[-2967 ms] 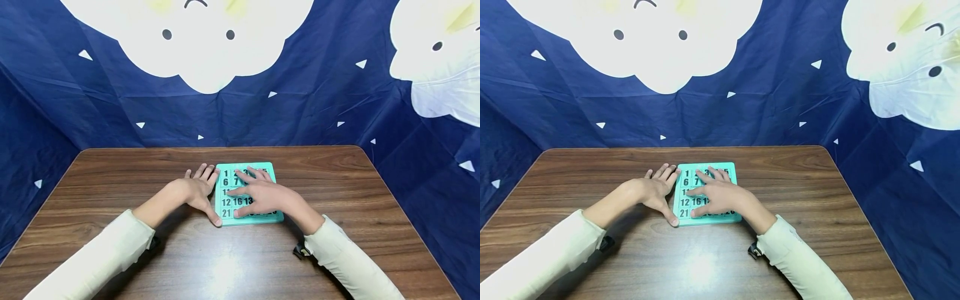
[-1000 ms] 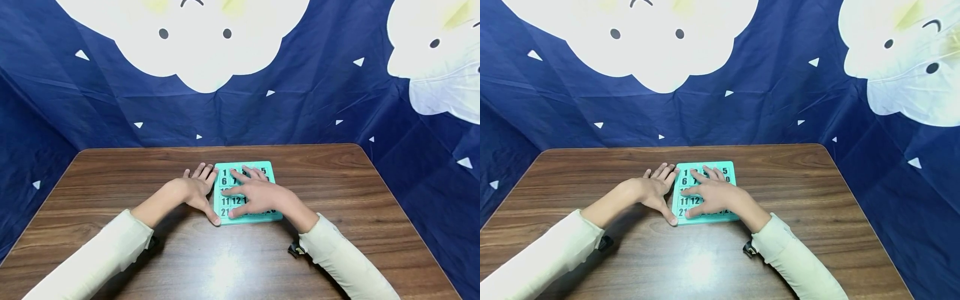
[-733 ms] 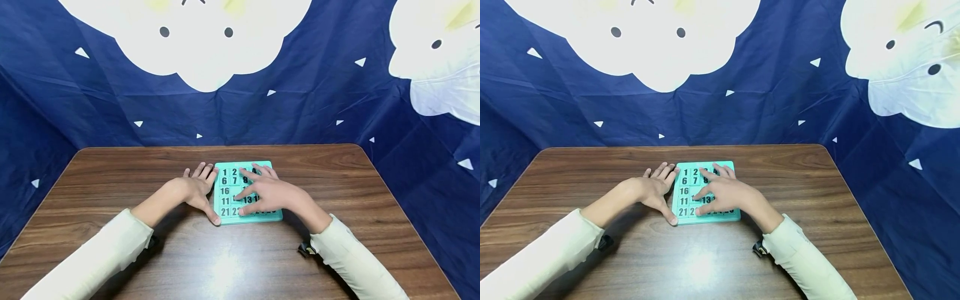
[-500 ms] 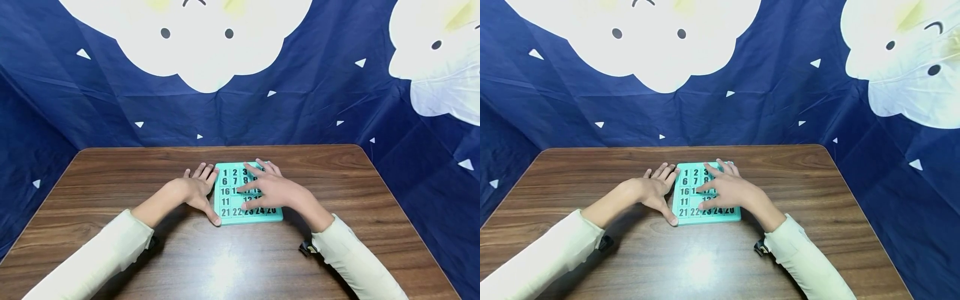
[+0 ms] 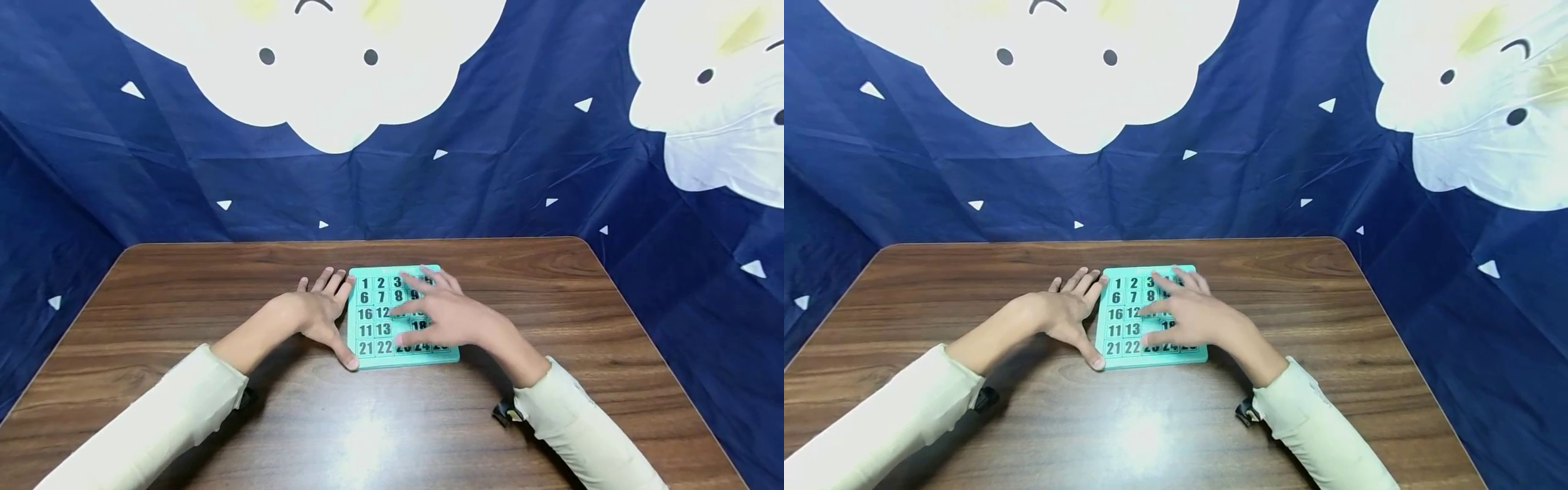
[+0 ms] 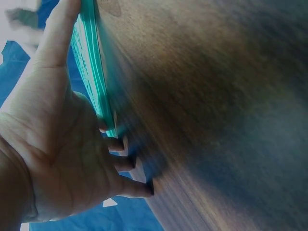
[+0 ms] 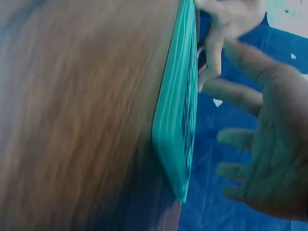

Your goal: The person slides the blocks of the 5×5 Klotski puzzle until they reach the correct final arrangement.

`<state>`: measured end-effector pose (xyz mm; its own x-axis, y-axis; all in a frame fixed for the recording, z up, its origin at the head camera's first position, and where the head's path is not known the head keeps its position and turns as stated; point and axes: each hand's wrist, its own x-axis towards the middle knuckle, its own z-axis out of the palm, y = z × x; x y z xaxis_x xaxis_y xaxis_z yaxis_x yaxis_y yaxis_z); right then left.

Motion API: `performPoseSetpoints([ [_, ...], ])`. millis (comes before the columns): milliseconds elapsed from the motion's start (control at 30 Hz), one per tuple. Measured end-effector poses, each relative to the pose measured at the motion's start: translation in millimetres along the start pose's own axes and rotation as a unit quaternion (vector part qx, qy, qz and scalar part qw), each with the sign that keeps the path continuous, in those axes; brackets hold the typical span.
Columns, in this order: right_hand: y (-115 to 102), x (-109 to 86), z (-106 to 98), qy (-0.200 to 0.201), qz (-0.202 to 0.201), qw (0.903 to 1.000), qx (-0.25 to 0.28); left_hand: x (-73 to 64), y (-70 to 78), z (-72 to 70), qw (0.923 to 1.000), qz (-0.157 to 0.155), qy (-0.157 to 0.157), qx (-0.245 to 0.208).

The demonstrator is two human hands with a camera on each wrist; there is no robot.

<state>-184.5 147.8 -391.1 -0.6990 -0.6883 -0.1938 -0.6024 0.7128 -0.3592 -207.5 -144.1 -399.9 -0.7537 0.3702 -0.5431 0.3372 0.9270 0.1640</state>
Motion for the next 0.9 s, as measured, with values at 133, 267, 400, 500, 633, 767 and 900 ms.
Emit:
performPoseSetpoints([
  [133,5.6,-5.3,-1.1,-0.002,0.011,0.9999,-0.004,-0.2,0.2,1.2,1.0000,0.000,0.002,0.002],
  [267,-0.5,-6.8,-0.4,-0.002,-0.011,0.9999,0.010,0.4,1.0,1.2,1.0000,0.001,0.003,0.002],
  [400,-7.6,2.0,0.9,-0.004,-0.007,1.0000,0.002,0.3,1.4,-0.1,1.0000,0.000,-0.001,0.002],
  [500,-6.7,5.7,1.2,-0.014,0.015,0.9998,-0.005,0.8,1.0,0.7,1.0000,0.001,-0.002,0.000],
  [633,-3.2,4.3,-2.8,0.004,0.035,0.9991,-0.021,1.7,0.3,2.5,1.0000,0.000,-0.002,-0.004],
  [767,-9.2,11.4,-1.1,0.012,0.014,0.9996,-0.022,1.2,-0.4,2.9,1.0000,-0.003,-0.006,-0.006],
  [900,-18.4,20.5,4.4,-0.016,-0.004,0.9998,-0.011,2.2,-0.8,1.8,0.9999,-0.001,-0.013,-0.003],
])
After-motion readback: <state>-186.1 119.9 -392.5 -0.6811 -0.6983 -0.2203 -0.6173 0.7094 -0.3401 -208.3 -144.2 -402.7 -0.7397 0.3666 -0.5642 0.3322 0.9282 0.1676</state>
